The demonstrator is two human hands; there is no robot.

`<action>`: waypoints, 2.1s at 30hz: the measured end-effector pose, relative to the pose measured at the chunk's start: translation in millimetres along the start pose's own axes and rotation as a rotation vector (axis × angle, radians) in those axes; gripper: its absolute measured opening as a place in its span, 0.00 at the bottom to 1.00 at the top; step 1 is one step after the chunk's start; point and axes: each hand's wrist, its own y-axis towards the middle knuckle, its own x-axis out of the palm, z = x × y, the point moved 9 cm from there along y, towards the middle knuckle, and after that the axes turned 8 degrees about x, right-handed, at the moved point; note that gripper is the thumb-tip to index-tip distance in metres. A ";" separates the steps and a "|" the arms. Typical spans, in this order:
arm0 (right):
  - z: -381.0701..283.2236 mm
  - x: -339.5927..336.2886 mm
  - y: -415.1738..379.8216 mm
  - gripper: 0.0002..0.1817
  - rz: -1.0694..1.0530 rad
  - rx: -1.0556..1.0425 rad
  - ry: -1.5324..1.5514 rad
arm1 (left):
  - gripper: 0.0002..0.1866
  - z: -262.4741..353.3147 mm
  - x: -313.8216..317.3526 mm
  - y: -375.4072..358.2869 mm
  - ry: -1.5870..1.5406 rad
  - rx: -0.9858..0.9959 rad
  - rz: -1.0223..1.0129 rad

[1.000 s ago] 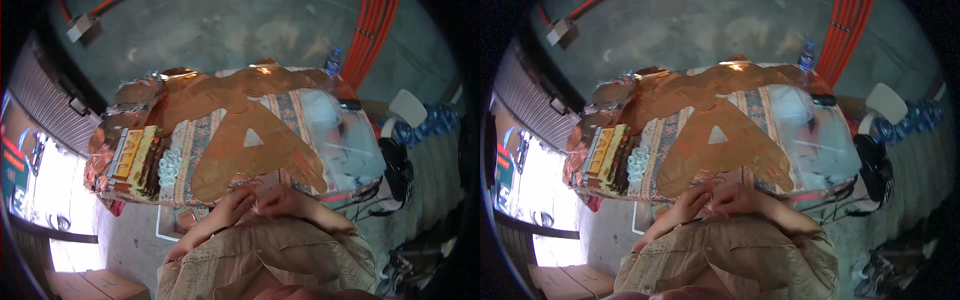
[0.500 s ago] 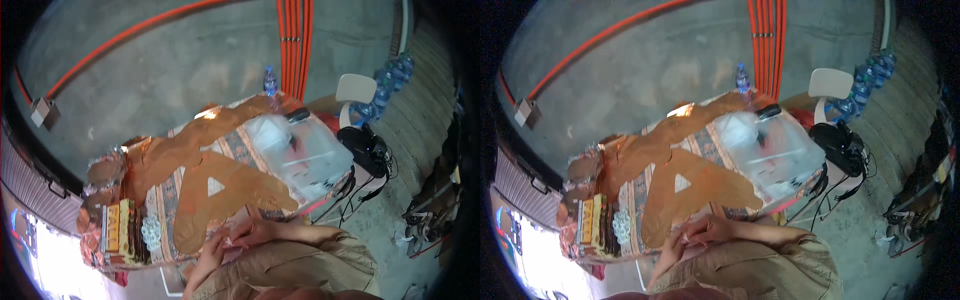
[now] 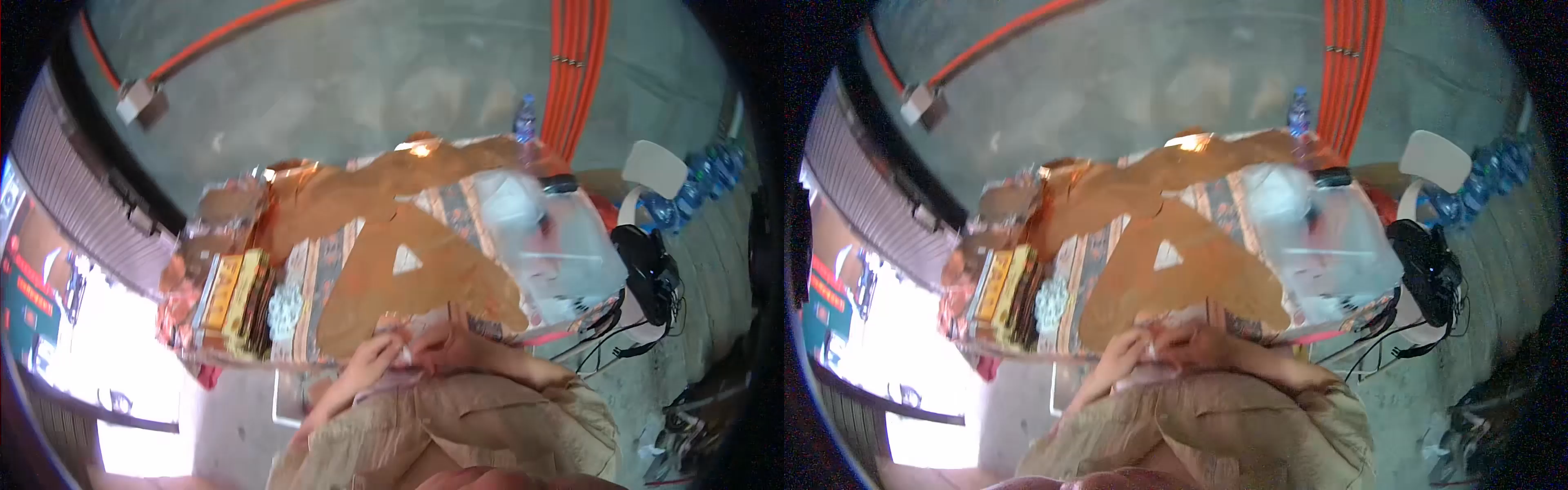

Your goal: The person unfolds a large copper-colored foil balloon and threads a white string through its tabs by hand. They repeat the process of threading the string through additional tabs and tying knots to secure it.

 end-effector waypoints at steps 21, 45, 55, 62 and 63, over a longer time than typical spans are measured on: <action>-21.2 -47.4 24.0 0.08 0.403 -0.156 0.067 | 0.06 4.6 -3.7 22.7 0.001 0.013 0.189; 26.3 -51.6 39.8 0.08 0.286 -0.037 0.646 | 0.09 -3.9 -5.5 25.6 -0.240 -0.078 0.305; -0.4 -46.1 34.3 0.10 0.407 -0.081 0.135 | 0.09 -30.6 0.8 20.5 -0.766 -0.218 0.256; 11.4 -44.0 36.8 0.10 0.361 -0.094 0.241 | 0.05 -25.8 -14.1 18.8 -0.450 -0.204 0.343; 11.9 -44.0 36.0 0.10 0.365 -0.089 0.258 | 0.03 -22.8 -20.6 17.3 -0.356 -0.195 0.402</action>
